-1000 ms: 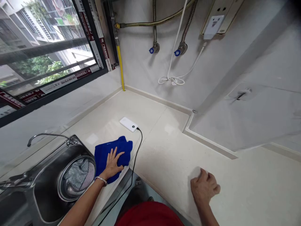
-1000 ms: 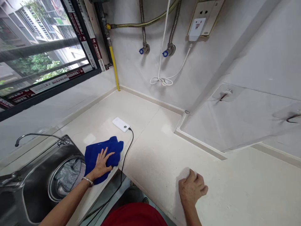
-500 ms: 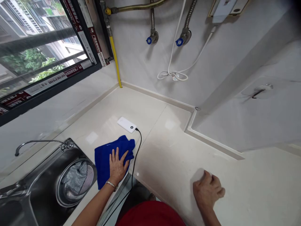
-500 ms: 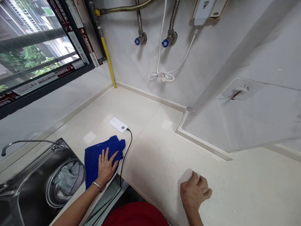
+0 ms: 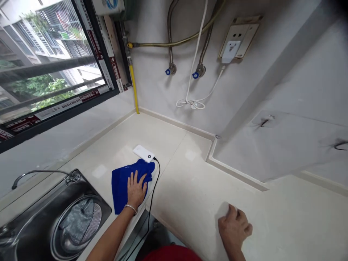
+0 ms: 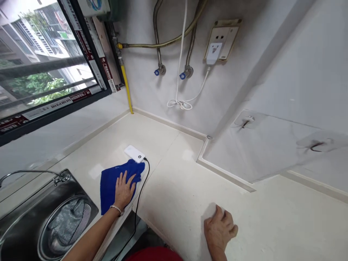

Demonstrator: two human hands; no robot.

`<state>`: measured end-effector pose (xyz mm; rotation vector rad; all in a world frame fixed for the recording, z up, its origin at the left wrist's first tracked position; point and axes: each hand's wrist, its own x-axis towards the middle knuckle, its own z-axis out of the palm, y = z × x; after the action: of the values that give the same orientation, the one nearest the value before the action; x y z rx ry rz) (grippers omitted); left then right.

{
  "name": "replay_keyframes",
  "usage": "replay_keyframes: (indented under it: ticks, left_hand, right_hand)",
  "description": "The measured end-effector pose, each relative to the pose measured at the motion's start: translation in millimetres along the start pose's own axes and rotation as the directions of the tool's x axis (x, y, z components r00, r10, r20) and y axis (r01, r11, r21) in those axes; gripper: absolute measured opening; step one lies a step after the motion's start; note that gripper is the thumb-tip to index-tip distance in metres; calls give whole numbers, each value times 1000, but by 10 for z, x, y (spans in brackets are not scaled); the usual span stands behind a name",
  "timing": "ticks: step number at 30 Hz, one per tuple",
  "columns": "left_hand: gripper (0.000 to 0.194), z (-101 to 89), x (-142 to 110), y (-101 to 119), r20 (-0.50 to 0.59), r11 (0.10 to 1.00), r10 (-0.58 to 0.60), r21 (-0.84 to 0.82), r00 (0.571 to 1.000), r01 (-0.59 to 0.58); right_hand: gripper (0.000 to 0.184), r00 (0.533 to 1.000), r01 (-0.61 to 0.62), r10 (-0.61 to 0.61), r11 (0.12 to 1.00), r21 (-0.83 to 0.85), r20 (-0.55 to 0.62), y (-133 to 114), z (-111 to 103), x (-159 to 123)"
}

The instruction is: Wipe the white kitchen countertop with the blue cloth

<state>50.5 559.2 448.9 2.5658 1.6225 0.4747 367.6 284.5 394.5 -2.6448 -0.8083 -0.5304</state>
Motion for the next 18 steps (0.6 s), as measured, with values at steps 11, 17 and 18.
replay_keyframes:
  ticks: [11, 17, 18]
  left_hand:
    - [50, -118, -507, -197, 82, 952, 307, -24, 948, -306]
    - [46, -129, -101, -34, 187, 881, 471, -158, 862, -447]
    - [45, -116, -19, -1, 198, 870, 489, -178, 850, -459]
  right_hand:
    - [42, 1000, 1, 1, 991, -132, 15, -52, 25, 16]
    - [42, 1000, 0, 2, 991, -137, 12, -49, 40, 13]
    - [42, 1000, 1, 1, 990, -141, 13, -50, 41, 15]
